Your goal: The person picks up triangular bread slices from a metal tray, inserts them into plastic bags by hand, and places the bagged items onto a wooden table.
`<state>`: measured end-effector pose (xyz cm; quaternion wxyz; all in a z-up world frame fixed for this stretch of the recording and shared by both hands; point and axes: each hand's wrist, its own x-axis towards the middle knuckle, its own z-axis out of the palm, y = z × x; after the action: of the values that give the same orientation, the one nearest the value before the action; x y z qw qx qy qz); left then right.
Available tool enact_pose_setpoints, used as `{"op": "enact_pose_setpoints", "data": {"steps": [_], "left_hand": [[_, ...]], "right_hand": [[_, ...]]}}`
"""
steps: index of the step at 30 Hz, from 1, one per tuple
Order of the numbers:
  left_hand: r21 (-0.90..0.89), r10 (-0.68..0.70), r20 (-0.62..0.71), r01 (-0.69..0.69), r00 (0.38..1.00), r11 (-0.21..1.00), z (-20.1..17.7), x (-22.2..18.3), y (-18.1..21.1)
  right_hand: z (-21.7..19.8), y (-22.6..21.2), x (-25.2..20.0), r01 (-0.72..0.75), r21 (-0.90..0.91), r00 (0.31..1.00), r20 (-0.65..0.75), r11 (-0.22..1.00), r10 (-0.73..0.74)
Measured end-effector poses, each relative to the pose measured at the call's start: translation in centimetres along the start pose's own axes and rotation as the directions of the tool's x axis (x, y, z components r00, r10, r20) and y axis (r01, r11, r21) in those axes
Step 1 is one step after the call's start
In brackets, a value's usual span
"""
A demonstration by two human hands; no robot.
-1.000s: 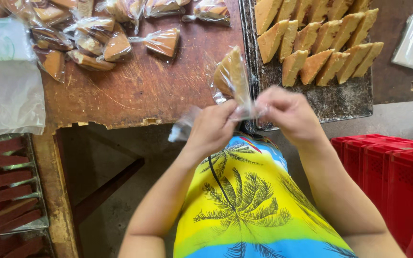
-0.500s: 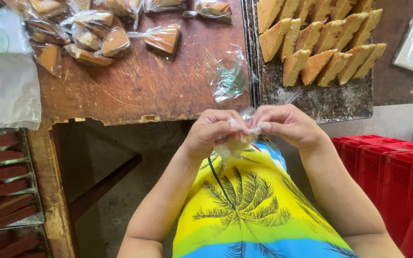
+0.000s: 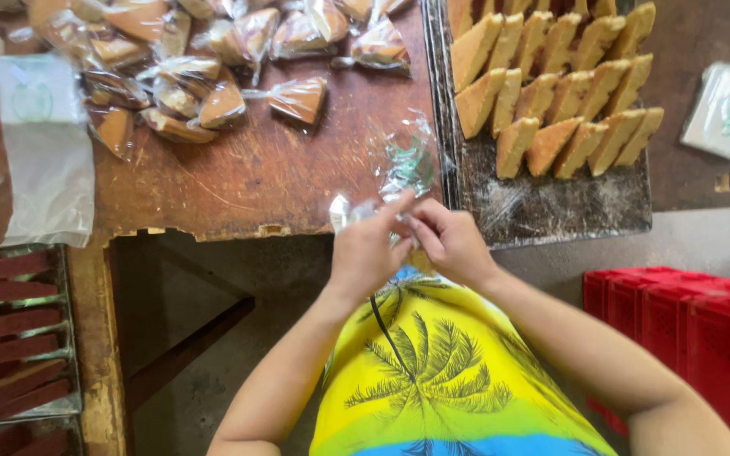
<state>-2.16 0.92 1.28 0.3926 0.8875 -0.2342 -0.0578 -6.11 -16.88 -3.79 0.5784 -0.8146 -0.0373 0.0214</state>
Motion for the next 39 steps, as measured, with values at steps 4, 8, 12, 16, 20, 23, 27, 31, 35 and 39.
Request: {"op": "enact_pose_setpoints", "data": {"steps": [4, 8, 12, 16, 20, 23, 27, 31, 35, 39], "left_hand": [[0.013, -0.001, 0.029, 0.001, 1.000, 1.000, 1.9, -1.4, -0.8], [-0.165, -0.104, 0.046, 0.110, 0.994, 0.980, 2.4, -1.1, -1.9], [-0.345, -0.105, 0.211, 0.174, 0.972, 0.922, 2.4, -1.3, -1.2], [-0.549, -0.079, 0.174, 0.163, 0.982, 0.820, -0.4, -2.7, 0.2], [-0.051, 0.146, -0.085, -0.151, 0.986, 0.987, -2.4, -3.5, 0.0], [-0.287, -0.002, -0.087, -0.024, 0.996, 0.958, -2.9, -3.7, -1.2], [-0.871, -0.301, 0.166, 0.283, 0.939, 0.402, -3.7, -3.4, -3.5], [-0.925, -0.256, 0.061, 0.151, 0.965, 0.350, -2.8, -1.8, -3.1], [-0.759, -0.307, -0.235, 0.023, 0.922, 0.651, -1.4, -1.2, -2.4], [-0.779, -0.361, -0.275, 0.014, 0.891, 0.627, -0.2, -0.9, -3.1]], "right_hand": [[0.4, 2.8, -0.7, -0.570, 0.790, 0.739, 0.374, 0.225, 0.560], [0.0, 0.2, -1.3, -0.397, 0.540, 0.911, 0.131, 0.742, 0.392], [-2.7, -0.4, 0.0, 0.003, -0.172, 0.977, 0.210, 0.985, 0.033], [-2.7, 1.1, -0.9, -0.574, 0.690, 0.800, 0.587, 0.440, 0.123], [0.9, 4.0, -0.1, -0.759, 0.583, 0.649, 0.710, 0.289, 0.273], [0.3, 2.0, 3.3, -0.286, 0.029, 0.864, 0.440, 0.958, 0.245], [-1.8, -6.3, 4.6, 0.175, -0.195, 0.983, 0.083, 0.965, -0.162], [0.1, -8.9, 3.2, 0.371, -0.147, 0.885, 0.355, 0.917, -0.301], [-0.6, -5.3, 1.5, 0.088, -0.012, 0.975, 0.206, 0.996, -0.083], [-2.2, -2.5, 0.0, -0.009, 0.193, 0.998, 0.055, 0.981, -0.002]]}}
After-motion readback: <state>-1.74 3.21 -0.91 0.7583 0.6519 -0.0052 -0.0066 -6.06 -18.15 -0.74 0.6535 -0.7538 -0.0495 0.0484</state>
